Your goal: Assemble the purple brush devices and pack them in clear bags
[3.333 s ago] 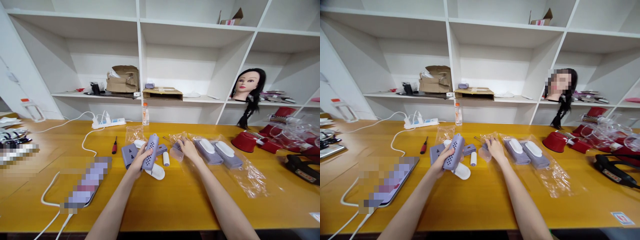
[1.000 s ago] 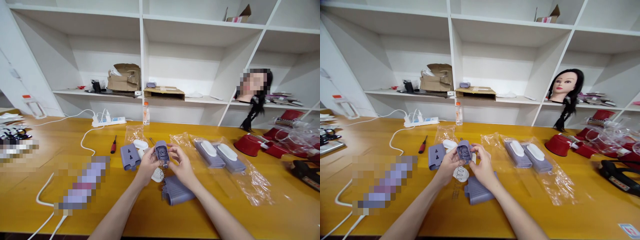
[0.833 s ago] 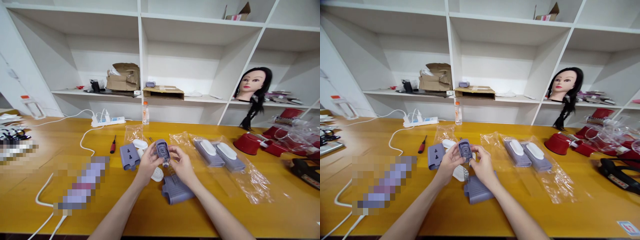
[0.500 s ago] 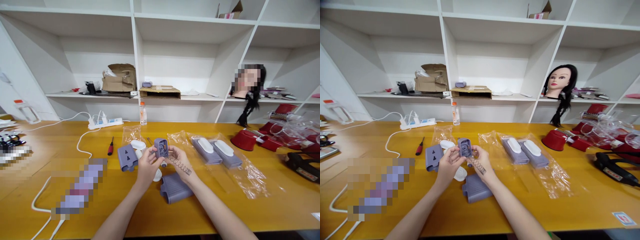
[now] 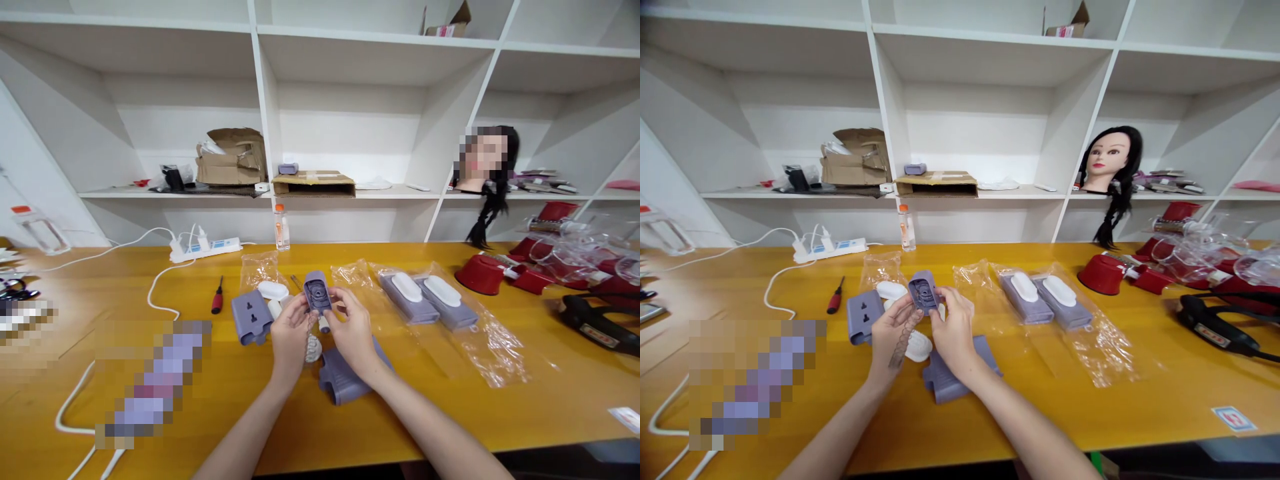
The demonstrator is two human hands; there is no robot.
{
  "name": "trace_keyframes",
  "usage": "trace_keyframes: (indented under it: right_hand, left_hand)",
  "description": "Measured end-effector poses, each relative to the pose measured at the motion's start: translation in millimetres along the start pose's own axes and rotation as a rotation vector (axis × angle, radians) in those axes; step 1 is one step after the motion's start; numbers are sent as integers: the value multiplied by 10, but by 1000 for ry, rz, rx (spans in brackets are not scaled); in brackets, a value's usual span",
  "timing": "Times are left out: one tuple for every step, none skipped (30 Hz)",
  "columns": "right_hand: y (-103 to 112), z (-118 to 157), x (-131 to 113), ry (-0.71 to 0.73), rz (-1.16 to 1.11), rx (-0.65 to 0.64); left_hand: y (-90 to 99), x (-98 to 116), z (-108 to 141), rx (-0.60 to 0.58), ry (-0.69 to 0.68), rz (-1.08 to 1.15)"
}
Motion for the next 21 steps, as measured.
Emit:
trace_keyframes:
  right_hand:
    - [-5, 2, 4, 12, 10, 4]
    - [-11, 4, 7, 25, 21, 10]
    - [-18, 6, 10, 37, 30, 14]
    - [-26, 7, 13, 46, 39, 19]
    - [-33, 9, 17, 53, 44, 21]
    - [-40, 10, 24, 55, 46, 21]
    - [-45, 10, 34, 54, 42, 20]
    - [-47, 9, 47, 49, 34, 20]
    - [-47, 8, 61, 41, 19, 17]
    - [-48, 6, 76, 31, -1, 9]
    - [-49, 3, 91, 18, -25, -1]
    - [-49, 1, 104, 2, -52, -12]
    - [-49, -2, 115, -14, -80, -21]
    - [-45, -5, 124, -33, -106, -23]
    - [-39, -9, 131, -52, -131, -17]
    - [-32, -12, 136, -71, -155, -5]
    - [-27, -14, 138, -88, -178, 6]
    - [-25, -17, 140, -101, -199, 13]
    - [-24, -19, 141, -112, -217, 19]
    - [-25, -20, 143, -120, -232, 24]
    - [-26, -20, 147, -128, -245, 30]
  left_hand:
    - [-13, -8, 8, -21, 3, 18]
    - [-28, -15, 16, -47, 2, 36]
    - [-40, -21, 23, -72, -1, 55]
    - [-51, -26, 29, -94, 0, 76]
    - [-58, -32, 33, -111, 8, 97]
    - [-61, -38, 35, -119, 21, 115]
    - [-59, -42, 35, -118, 36, 125]
    - [-54, -44, 34, -111, 47, 124]
    - [-48, -42, 32, -100, 49, 111]
    - [-41, -35, 29, -89, 41, 90]
    - [-32, -26, 26, -74, 26, 67]
    - [-26, -16, 25, -62, 9, 46]
    - [-21, -8, 24, -53, -8, 29]
    - [-19, -1, 24, -49, -23, 17]
    - [-18, 5, 24, -49, -38, 8]
    - [-17, 8, 26, -50, -52, 1]
    - [-17, 9, 27, -51, -65, -7]
    - [-17, 8, 29, -54, -76, -15]
    - [-16, 4, 31, -57, -87, -25]
    - [-18, -3, 34, -64, -97, -37]
    - [-20, -12, 36, -72, -104, -49]
Point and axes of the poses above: each hand's wrist, its own z-axis away from the middle knuckle, its own y-axis out of the back of the hand, x = y × z, the point moved 5 cm from there along -z, towards the middle knuckle, and after that the axes turned 6 degrees about -z, right-handed, at the moved point
